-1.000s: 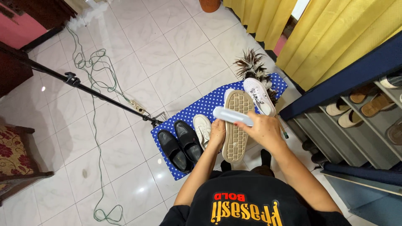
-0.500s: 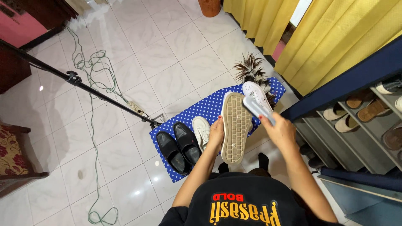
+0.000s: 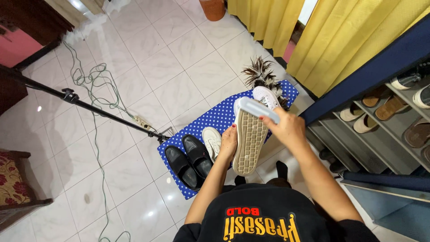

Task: The person uses a brush to clean a white sneaker, scrubbing the upper, sides, and sole. The person then places the sneaker back on a blue polka-dotted mat next to other shoes.

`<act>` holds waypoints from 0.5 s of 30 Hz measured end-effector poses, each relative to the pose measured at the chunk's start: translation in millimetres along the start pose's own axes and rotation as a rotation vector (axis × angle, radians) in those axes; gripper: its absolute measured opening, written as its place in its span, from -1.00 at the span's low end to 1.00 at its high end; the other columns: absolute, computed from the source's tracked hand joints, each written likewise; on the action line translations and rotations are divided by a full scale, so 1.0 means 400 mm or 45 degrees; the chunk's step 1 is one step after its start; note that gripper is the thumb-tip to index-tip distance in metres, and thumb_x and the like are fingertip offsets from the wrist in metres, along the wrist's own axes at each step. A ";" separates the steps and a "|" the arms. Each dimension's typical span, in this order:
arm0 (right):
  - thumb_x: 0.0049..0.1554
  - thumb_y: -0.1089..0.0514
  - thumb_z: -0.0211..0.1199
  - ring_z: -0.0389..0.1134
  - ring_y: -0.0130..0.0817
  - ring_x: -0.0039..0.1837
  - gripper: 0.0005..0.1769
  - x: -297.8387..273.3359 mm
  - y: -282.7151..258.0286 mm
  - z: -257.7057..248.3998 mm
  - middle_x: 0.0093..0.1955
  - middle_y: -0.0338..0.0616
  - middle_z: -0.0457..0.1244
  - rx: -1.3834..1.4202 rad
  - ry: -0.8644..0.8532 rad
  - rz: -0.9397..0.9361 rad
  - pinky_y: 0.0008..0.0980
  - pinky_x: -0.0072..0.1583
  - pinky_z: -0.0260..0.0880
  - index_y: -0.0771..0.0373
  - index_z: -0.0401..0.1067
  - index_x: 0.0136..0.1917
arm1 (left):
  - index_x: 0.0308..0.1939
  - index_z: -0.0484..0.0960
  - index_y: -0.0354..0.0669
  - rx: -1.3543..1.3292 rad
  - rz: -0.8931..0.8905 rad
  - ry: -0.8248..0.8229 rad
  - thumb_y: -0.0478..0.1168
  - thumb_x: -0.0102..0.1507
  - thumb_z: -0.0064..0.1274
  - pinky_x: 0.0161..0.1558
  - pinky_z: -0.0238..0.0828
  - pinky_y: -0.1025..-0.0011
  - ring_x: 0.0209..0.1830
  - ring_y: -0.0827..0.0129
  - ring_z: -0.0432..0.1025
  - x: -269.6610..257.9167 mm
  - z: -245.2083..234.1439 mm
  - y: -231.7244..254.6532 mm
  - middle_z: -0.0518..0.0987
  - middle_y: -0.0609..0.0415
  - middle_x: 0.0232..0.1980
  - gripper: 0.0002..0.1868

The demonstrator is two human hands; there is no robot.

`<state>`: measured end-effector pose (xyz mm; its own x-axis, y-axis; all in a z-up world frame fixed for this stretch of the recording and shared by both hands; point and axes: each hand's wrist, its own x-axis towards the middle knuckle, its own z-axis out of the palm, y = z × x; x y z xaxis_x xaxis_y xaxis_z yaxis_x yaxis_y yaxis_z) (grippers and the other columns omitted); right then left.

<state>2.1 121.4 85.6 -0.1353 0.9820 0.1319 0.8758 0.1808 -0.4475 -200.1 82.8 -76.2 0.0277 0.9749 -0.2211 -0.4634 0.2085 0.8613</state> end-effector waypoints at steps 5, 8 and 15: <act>0.19 -0.45 0.15 0.41 0.17 -0.23 -0.35 0.012 0.063 0.012 -0.35 0.12 0.35 -0.007 0.049 0.060 0.05 -0.17 0.35 0.21 0.47 -0.14 | 0.11 0.62 -0.28 -0.028 -0.022 -0.017 0.17 0.43 -0.16 -0.13 0.54 0.48 -0.19 0.48 0.56 -0.014 -0.006 0.009 0.69 0.06 -0.08 -0.43; 0.22 -0.44 0.12 0.40 0.20 -0.21 -0.35 0.008 0.079 0.026 -0.33 0.14 0.35 0.009 0.072 0.079 0.07 -0.15 0.34 0.22 0.47 -0.13 | 0.13 0.61 -0.28 -0.085 -0.026 -0.033 0.17 0.43 -0.15 -0.15 0.55 0.47 -0.20 0.46 0.56 -0.013 -0.015 -0.001 0.69 0.04 -0.08 -0.43; 0.18 -0.42 0.13 0.40 0.17 -0.25 -0.37 -0.024 0.092 -0.003 -0.37 0.13 0.33 0.103 -0.066 0.219 0.05 -0.16 0.35 0.22 0.48 -0.13 | 0.14 0.58 -0.26 -0.150 -0.065 0.024 0.22 0.40 -0.22 -0.14 0.62 0.40 -0.18 0.37 0.62 -0.036 0.022 0.066 0.70 -0.01 -0.06 -0.38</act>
<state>36.3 118.6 68.8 -0.0124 0.9999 0.0028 0.8481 0.0120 -0.5297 -204.8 75.0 -46.4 0.0381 0.9613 -0.2730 -0.5624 0.2465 0.7893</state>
